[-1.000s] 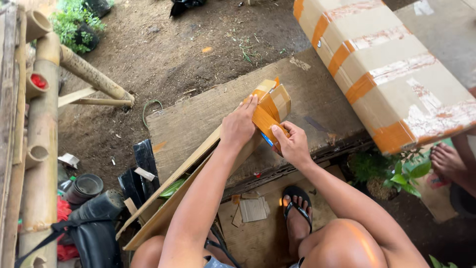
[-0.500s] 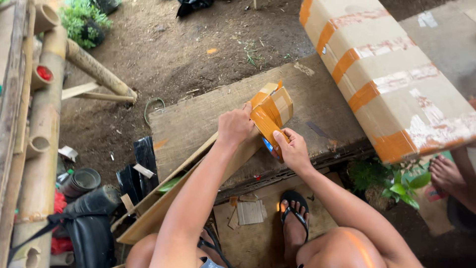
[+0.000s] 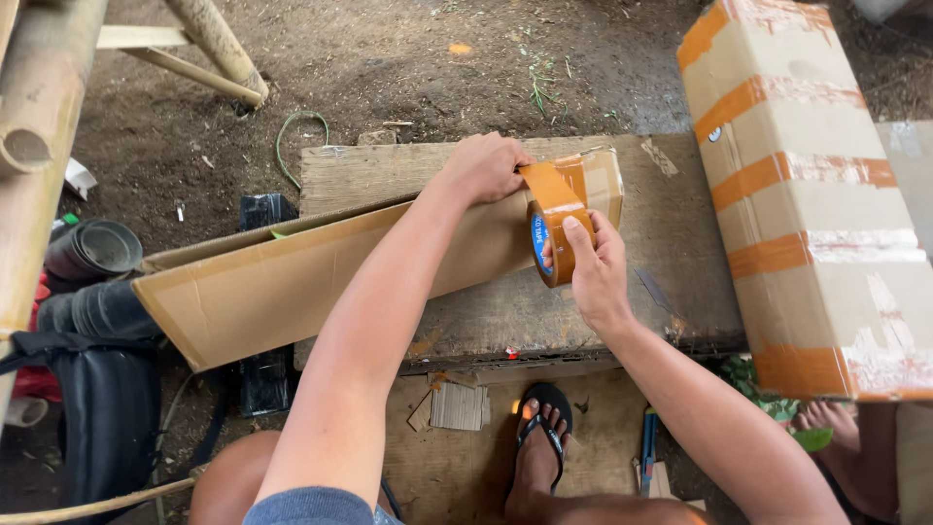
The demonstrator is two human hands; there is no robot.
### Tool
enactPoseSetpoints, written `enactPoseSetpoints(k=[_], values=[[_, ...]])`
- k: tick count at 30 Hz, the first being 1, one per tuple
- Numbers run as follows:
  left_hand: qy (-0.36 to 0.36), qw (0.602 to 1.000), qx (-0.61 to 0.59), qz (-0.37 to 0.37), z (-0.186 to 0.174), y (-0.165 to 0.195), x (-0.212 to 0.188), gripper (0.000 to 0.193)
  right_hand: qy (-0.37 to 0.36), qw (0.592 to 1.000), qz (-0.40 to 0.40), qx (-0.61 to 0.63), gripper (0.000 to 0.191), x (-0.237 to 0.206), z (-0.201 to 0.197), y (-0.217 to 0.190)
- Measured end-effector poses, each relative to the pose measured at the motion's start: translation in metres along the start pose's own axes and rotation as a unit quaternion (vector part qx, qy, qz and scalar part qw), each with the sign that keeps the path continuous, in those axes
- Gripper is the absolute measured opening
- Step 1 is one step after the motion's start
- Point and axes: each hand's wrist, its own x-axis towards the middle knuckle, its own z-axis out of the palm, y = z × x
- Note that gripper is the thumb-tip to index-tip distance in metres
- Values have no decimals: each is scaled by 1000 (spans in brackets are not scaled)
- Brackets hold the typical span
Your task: The person tapes a long cardboard box with orange packing tape. They apply tape along the length of the box, fold the flaps, and seal the edges. The person then places the sealed box aside.
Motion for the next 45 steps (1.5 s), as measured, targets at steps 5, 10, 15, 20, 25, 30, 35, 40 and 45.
enactPoseSetpoints(k=[5,10,15,20,25,30,35,40,45], values=[[-50,994,-80,-48,-13,-27,29,23,-43,996,-71,-23,28,28,10,-15],[-70,986,-89,-123,-30,-54,49,23,-63,981,-181,-12,31,77,28,-12],[144,983,-31,-108,-19,-71,48,9,-19,966,-257,16,31,130,54,2],[152,984,15,-93,-23,-66,46,19,12,960,-278,-11,36,158,55,17],[-103,978,-166,-75,-58,-56,5,100,10,955,-296,-8,40,167,47,28],[-212,969,94,-80,-60,-19,-12,153,-3,950,-313,-13,36,158,46,26],[-167,979,74,-88,-61,-21,-15,148,1,964,-265,-9,34,150,54,9],[-150,984,53,-83,-53,-25,-19,143,20,981,-166,-98,31,144,51,-30],[-132,987,51,-77,-47,-28,-16,138,-16,990,-49,-134,30,111,41,-62]])
